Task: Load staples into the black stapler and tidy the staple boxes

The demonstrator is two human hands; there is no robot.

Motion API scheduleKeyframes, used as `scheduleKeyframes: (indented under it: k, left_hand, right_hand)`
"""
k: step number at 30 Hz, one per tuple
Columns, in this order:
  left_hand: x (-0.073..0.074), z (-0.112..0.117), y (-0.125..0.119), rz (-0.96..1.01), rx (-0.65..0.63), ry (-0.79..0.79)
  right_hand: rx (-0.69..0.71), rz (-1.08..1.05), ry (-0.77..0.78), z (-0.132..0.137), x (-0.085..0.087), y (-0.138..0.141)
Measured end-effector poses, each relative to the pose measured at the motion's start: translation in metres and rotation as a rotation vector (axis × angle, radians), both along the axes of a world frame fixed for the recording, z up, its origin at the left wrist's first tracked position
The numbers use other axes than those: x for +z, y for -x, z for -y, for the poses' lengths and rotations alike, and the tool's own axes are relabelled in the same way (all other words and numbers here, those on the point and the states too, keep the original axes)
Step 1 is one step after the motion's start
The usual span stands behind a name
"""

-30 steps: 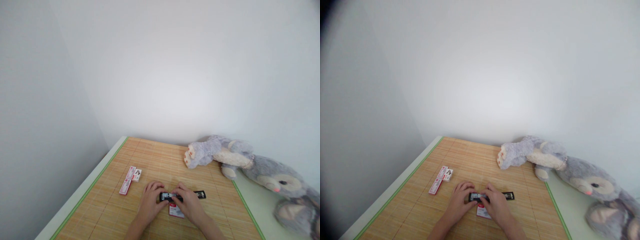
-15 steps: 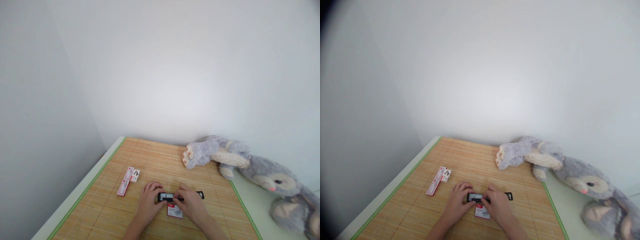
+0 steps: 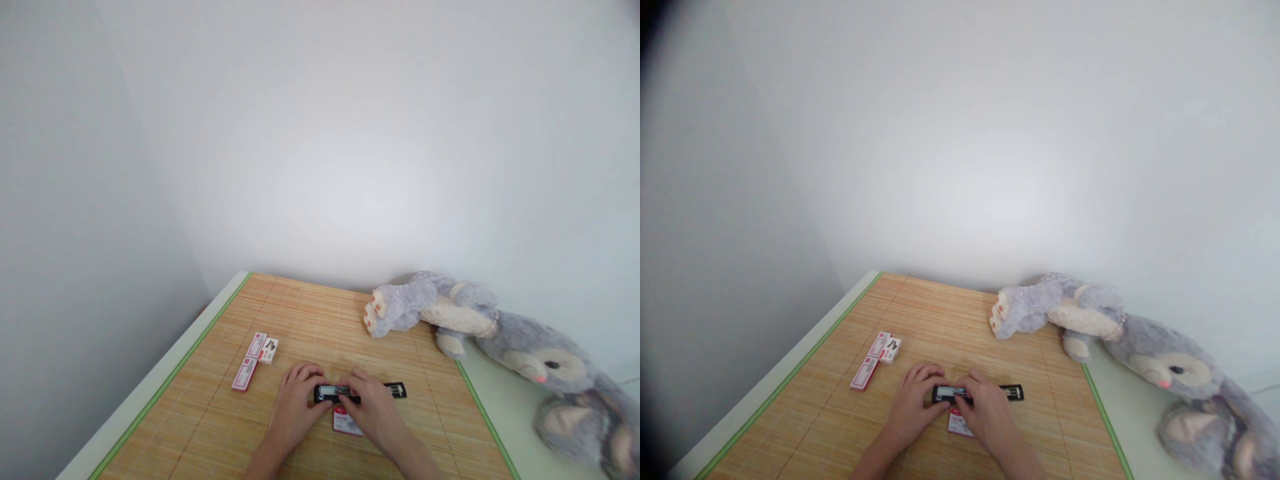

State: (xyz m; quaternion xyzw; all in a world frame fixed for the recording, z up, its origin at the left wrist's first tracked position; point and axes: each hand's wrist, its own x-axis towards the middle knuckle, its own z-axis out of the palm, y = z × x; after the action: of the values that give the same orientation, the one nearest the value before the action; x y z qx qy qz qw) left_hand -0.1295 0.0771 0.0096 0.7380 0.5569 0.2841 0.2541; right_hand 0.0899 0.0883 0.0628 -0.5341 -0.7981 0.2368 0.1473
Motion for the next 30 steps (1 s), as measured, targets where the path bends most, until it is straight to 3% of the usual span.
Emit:
scheduleKeyframes:
  k: [4,8,11,15,20,26,30]
  left_hand:
    - [0.001,0.000,0.001,0.010,0.001,0.009]
    - [0.001,-0.001,0.001,0.018,0.006,0.017]
    - [0.001,0.000,0.000,0.022,0.009,0.018]
    - [0.002,0.001,0.000,0.024,0.007,0.013]
    - [0.002,0.001,-0.001,0.020,0.009,0.004]
    - [0.001,0.001,0.000,0.022,0.010,-0.012]
    - [0.000,0.000,-0.001,0.034,-0.001,-0.024]
  right_hand:
    - [-0.052,0.101,-0.103,-0.010,0.012,-0.046]
    - [-0.063,0.126,0.072,-0.014,0.022,-0.091]
    - [-0.040,0.038,0.148,-0.013,0.031,-0.102]
    - [0.013,-0.076,0.108,-0.018,0.043,-0.087]
    - [0.083,-0.073,0.093,-0.026,0.047,-0.048]
    - [0.142,-0.012,0.066,-0.030,0.027,0.002]
    - [0.147,0.008,0.074,-0.031,0.013,0.015]
